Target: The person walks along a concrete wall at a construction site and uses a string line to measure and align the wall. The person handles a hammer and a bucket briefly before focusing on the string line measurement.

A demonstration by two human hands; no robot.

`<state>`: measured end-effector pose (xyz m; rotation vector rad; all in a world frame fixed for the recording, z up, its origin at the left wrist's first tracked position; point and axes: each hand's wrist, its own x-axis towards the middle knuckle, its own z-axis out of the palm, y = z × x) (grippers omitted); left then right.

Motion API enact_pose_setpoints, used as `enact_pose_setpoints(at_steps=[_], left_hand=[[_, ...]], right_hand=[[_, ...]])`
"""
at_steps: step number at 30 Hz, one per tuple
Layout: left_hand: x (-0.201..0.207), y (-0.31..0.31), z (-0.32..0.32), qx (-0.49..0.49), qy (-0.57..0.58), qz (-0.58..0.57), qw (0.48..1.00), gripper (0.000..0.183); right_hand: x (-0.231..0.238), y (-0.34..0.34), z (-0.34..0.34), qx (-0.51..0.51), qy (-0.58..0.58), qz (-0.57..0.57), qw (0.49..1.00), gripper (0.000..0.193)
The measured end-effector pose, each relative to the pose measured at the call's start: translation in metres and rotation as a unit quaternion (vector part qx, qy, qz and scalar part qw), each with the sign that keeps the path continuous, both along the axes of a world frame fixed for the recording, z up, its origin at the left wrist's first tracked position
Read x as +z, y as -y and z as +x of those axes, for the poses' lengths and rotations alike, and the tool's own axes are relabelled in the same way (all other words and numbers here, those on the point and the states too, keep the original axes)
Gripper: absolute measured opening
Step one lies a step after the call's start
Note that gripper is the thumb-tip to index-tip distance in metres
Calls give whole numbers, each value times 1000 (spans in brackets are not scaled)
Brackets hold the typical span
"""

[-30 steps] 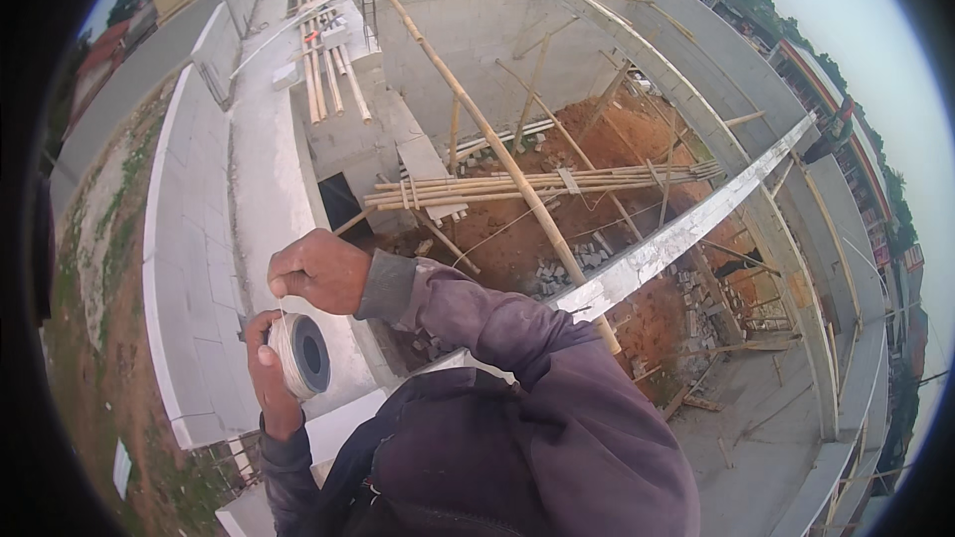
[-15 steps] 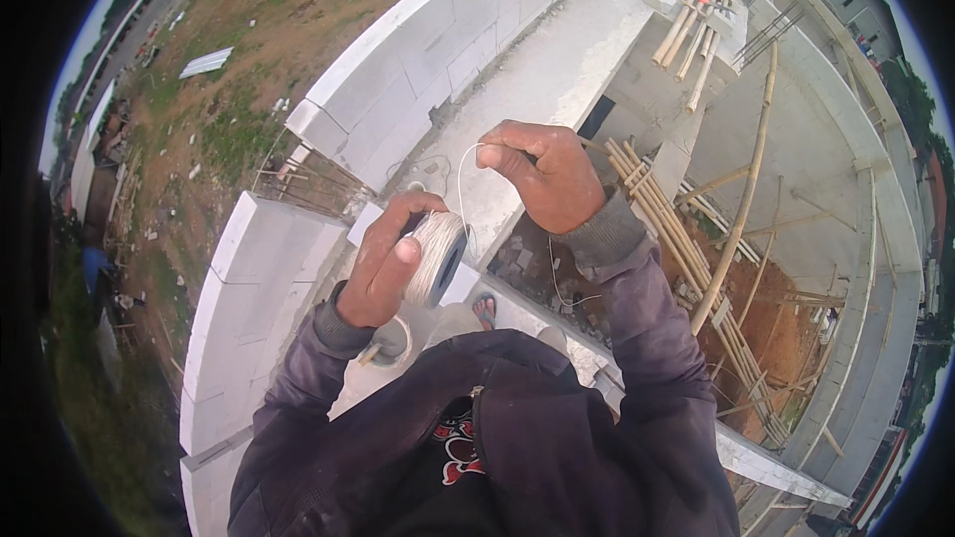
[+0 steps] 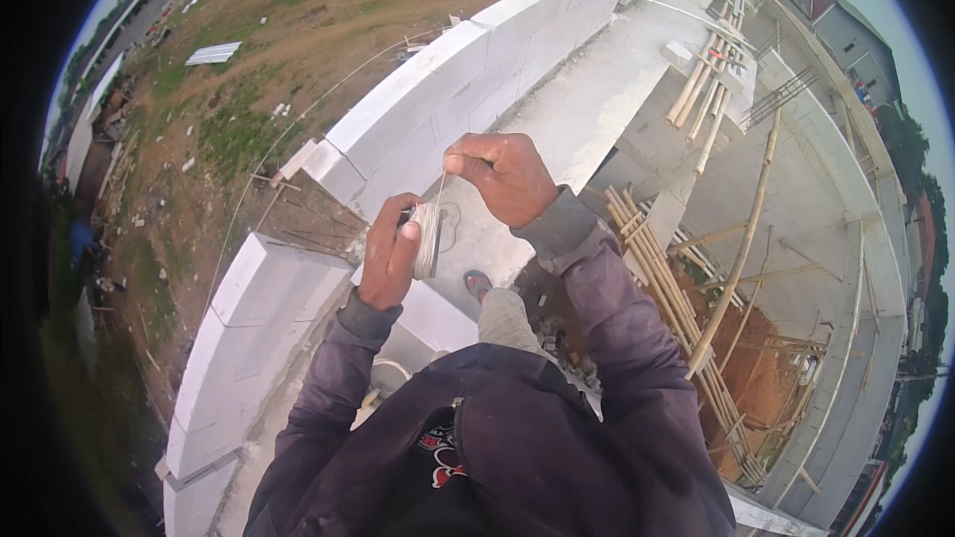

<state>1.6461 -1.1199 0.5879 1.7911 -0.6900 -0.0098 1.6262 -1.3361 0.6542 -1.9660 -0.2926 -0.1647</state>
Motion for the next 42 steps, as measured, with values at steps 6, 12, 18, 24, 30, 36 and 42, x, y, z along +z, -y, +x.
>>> enact_pose_setpoints(at_steps=[6, 12, 18, 24, 30, 36, 42], left_hand=[[13, 32, 138, 111, 98, -47, 988, 40], [22, 67, 238, -56, 78, -70, 993, 42], [11, 98, 313, -34, 117, 8, 992, 46], [75, 188, 302, -147, 41, -239, 959, 65], [47, 249, 351, -389, 128, -1, 912, 60], [63, 365, 411, -245, 2, -160, 956, 60], [80, 417, 416, -590, 116, -171, 780, 58]], right_hand=[[-82, -18, 95, 148, -187, -4, 971, 23], [-52, 26, 235, 18, -151, 128, 980, 22], [-24, 54, 244, 145, -70, 0, 987, 25], [-9, 117, 228, -96, -106, 116, 983, 23], [11, 168, 210, -276, 101, 67, 953, 17], [-15, 207, 259, -284, 58, 38, 956, 20], [-7, 265, 274, -483, 45, 82, 871, 23]])
